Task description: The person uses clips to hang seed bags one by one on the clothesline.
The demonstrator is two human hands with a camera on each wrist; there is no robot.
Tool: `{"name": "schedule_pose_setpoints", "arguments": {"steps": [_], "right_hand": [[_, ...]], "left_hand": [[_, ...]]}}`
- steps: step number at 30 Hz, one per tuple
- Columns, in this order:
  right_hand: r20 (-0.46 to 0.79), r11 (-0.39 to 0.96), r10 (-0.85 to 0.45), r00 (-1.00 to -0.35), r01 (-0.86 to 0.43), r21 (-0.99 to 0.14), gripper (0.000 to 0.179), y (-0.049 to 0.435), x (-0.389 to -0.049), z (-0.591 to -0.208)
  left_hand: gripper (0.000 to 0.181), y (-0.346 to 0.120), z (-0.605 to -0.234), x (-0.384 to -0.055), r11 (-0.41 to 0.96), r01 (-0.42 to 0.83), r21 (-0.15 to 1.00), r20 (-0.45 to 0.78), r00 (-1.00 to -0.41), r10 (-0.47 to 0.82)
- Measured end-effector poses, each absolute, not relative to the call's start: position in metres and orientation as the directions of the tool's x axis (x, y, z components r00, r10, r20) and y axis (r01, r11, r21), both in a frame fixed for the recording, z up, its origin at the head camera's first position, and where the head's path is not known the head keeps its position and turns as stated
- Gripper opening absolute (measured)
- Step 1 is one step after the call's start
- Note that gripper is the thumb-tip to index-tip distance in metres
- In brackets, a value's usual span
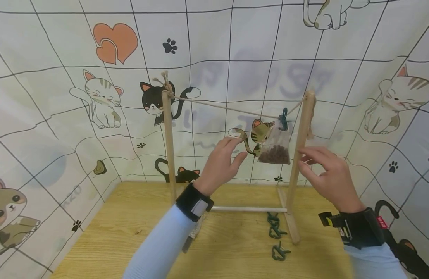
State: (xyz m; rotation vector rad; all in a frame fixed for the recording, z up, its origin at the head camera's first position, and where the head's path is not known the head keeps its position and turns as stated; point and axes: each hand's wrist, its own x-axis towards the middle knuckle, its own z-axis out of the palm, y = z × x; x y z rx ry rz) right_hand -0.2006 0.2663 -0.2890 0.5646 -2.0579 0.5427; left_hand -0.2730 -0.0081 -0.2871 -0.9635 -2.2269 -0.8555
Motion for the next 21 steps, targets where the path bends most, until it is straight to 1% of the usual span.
{"name": "schedule_pose_setpoints", "arguments": {"steps": [5, 12, 17, 21], "right_hand": [[0.839, 0.796, -0.158, -0.52, -0.57, -0.203, 0.036, 0.264, -0.201, -0.327], [0.813, 0.793, -0.105, -0.572, -0.542, -0.279, 0.033, 0.26, -0.202, -0.373], [0.802, 0.788, -0.081, -0.592, -0.53, -0.312, 0.033, 0.256, -0.201, -0.395], [0.789, 0.777, -0.05, -0.612, -0.521, -0.354, 0.032, 0.252, -0.198, -0.407]], "left_hand": [[0.043, -0.024, -0.308, -0.271, 0.552, 0.772, 0.315, 0.696, -0.583, 0.419], [0.045, -0.038, -0.341, -0.263, 0.605, 0.748, 0.275, 0.706, -0.584, 0.401], [0.044, -0.043, -0.366, -0.257, 0.637, 0.725, 0.263, 0.731, -0.581, 0.359], [0.045, -0.047, -0.386, -0.25, 0.661, 0.693, 0.288, 0.725, -0.609, 0.322]]}}
